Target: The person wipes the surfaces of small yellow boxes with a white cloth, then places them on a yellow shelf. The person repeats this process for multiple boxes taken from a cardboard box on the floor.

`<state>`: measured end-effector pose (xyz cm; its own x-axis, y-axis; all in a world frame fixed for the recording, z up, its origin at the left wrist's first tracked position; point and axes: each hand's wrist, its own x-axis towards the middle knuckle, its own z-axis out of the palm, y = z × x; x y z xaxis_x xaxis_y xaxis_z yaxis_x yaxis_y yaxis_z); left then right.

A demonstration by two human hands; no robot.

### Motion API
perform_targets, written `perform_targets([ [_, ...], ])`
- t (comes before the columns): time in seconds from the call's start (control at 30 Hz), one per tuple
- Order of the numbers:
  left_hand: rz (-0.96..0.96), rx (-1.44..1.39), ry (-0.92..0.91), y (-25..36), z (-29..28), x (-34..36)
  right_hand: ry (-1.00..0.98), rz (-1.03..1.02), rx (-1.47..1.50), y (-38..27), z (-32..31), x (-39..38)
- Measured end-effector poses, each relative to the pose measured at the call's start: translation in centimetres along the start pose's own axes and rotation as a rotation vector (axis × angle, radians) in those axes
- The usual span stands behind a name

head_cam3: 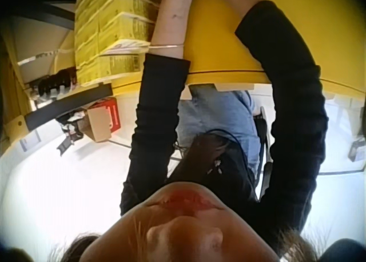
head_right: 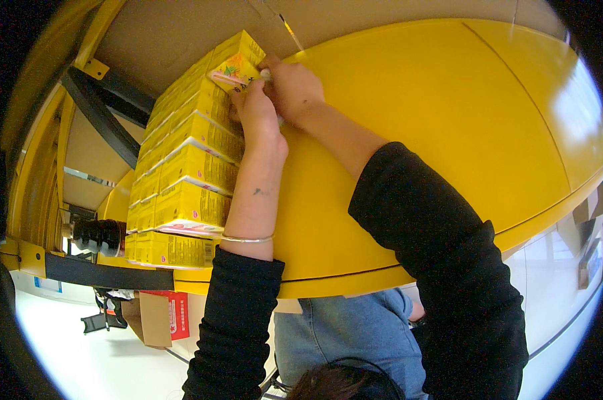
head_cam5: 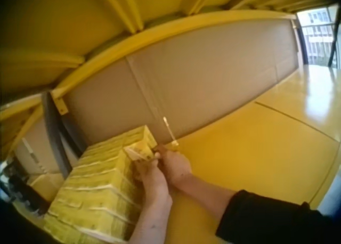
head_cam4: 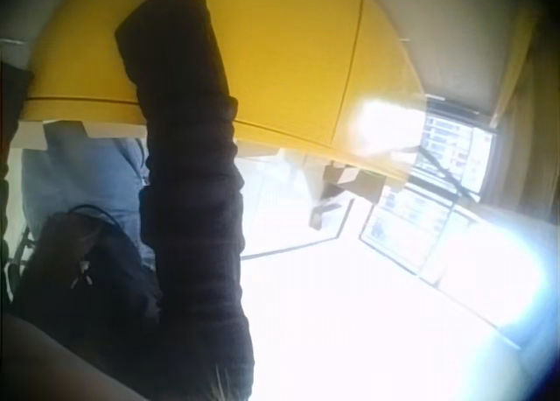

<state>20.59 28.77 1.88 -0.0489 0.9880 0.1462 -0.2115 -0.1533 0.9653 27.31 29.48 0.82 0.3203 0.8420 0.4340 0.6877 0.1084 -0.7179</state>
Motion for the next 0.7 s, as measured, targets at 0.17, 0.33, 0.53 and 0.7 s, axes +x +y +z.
perform_targets([
  [0.17,-0.004,0.049,0.044,-0.2,-0.1,0.1,-0.042,0.004,-0.019,-0.5,-0.5,-0.2],
  [0.33,0.013,0.14,-0.031,0.1,-0.4,-0.1,-0.008,-0.071,-0.013,0.2,0.0,0.2],
  [0.53,-0.001,0.052,-0.018,-0.1,-0.2,0.2,-0.059,-0.281,0.046,1.9,1.5,1.6],
  [0.7,0.017,0.069,-0.021,-0.3,-0.5,0.2,-0.246,-0.226,0.294,2.6,2.0,2.5],
])
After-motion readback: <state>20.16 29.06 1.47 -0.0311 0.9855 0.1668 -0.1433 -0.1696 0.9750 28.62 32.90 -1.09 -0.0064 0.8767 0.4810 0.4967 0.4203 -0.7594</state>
